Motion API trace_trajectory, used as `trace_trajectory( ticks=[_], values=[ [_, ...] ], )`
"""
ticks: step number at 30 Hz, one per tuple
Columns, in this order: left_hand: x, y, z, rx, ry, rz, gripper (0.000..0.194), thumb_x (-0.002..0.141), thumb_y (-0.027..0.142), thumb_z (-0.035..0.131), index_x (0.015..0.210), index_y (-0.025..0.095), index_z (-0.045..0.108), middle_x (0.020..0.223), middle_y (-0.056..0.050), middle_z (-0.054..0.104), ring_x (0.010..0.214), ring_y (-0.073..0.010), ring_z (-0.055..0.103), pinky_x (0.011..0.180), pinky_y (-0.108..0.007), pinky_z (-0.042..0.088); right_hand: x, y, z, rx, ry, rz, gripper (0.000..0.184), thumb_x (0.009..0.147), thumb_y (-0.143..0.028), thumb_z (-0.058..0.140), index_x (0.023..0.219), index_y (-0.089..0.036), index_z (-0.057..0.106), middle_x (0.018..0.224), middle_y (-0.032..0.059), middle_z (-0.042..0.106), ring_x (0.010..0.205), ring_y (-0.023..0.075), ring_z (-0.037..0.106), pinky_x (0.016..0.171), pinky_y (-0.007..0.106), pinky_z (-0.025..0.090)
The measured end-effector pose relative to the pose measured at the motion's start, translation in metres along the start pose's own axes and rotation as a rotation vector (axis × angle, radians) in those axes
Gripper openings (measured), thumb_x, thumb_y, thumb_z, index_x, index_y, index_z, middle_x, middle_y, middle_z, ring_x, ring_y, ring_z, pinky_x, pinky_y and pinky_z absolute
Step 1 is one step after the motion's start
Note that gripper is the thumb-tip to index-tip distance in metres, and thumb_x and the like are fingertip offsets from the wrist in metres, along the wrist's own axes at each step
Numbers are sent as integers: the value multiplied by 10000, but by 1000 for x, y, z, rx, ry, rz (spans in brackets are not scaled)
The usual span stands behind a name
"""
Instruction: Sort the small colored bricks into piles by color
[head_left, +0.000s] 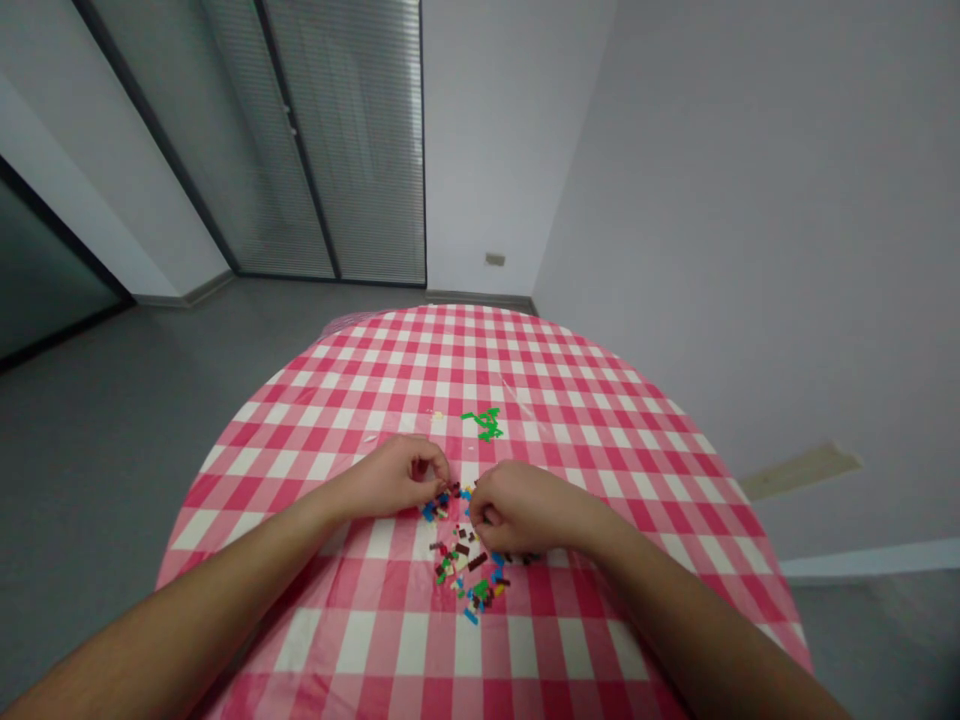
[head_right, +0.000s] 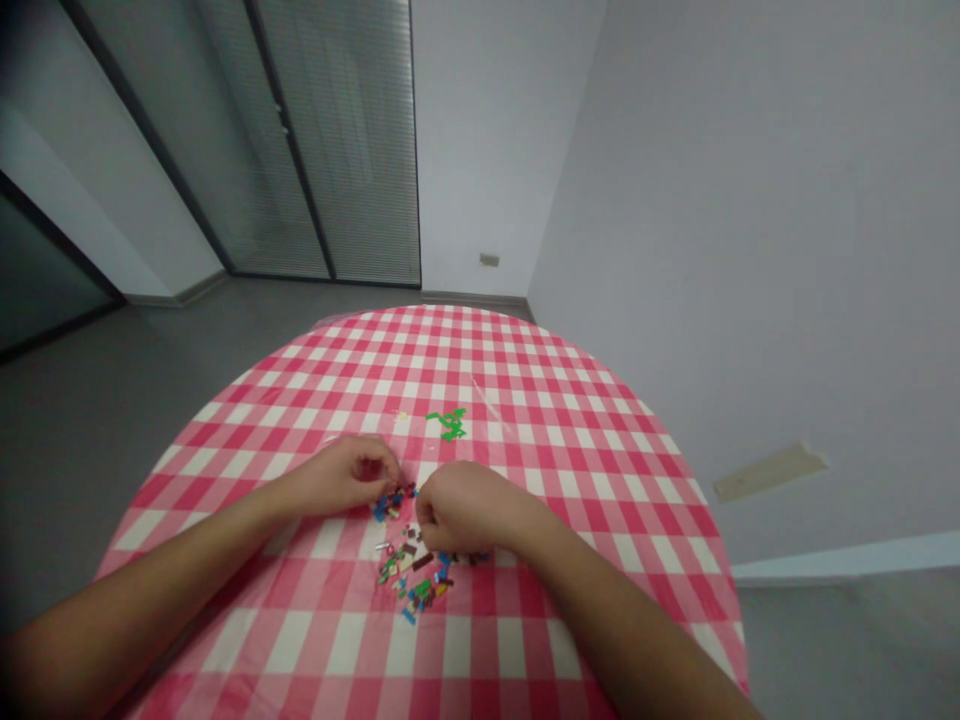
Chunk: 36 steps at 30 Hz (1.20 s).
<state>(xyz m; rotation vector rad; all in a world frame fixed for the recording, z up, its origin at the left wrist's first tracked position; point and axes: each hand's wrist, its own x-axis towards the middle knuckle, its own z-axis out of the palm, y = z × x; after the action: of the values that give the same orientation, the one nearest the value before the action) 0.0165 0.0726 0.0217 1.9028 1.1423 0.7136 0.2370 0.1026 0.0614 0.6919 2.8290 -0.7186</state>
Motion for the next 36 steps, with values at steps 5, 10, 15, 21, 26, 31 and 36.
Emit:
trace_trajectory(
  ticks=[5,10,15,21,26,31,36],
  values=[
    [1,-4,2,-51,45,-20,113,717,124,573,768,162,665,823,-39,721,758,-165,665,676,-258,500,-2,11,-1,284,115,11,142,670,-78,578,688,-162,691,595,-24,635,536,91,549,516,191,367],
    [1,-6,3,-43,40,-53,92,713,140,589,762,164,664,803,-35,717,744,-162,659,664,-252,493,-1,20,-2,564,163,43,130,712,-105,639,795,-154,726,648,3,685,596,127,634,558,203,468],
    [1,-6,4,-49,57,-30,63,719,127,618,749,169,655,805,-20,718,774,-156,670,703,-251,490,5,53,-2,371,393,218,85,768,-130,668,802,-170,734,728,42,729,640,152,651,587,244,469],
    [2,-3,4,-24,65,-46,43,750,145,644,746,173,676,830,-30,735,788,-165,682,713,-262,491,11,89,4,115,533,345,152,860,-155,625,839,-187,771,855,80,756,742,191,671,679,295,467],
    [3,-7,6,-45,87,-76,33,769,176,650,764,172,683,841,-39,743,786,-167,686,718,-266,499,12,98,7,-34,561,304,182,884,-161,609,832,-183,782,869,92,744,790,208,660,722,307,470],
    [5,-13,10,-95,112,-119,62,789,221,647,761,171,670,824,-46,737,779,-174,680,700,-271,494,13,102,12,125,630,308,206,877,-169,609,1006,-185,769,982,92,756,856,213,682,767,316,503],
    [8,-15,15,-211,187,-138,159,764,273,699,744,169,579,725,-26,685,671,-151,637,589,-246,441,14,84,10,306,782,304,185,843,-175,634,970,-191,767,913,79,763,769,191,685,690,298,517]
  ],
)
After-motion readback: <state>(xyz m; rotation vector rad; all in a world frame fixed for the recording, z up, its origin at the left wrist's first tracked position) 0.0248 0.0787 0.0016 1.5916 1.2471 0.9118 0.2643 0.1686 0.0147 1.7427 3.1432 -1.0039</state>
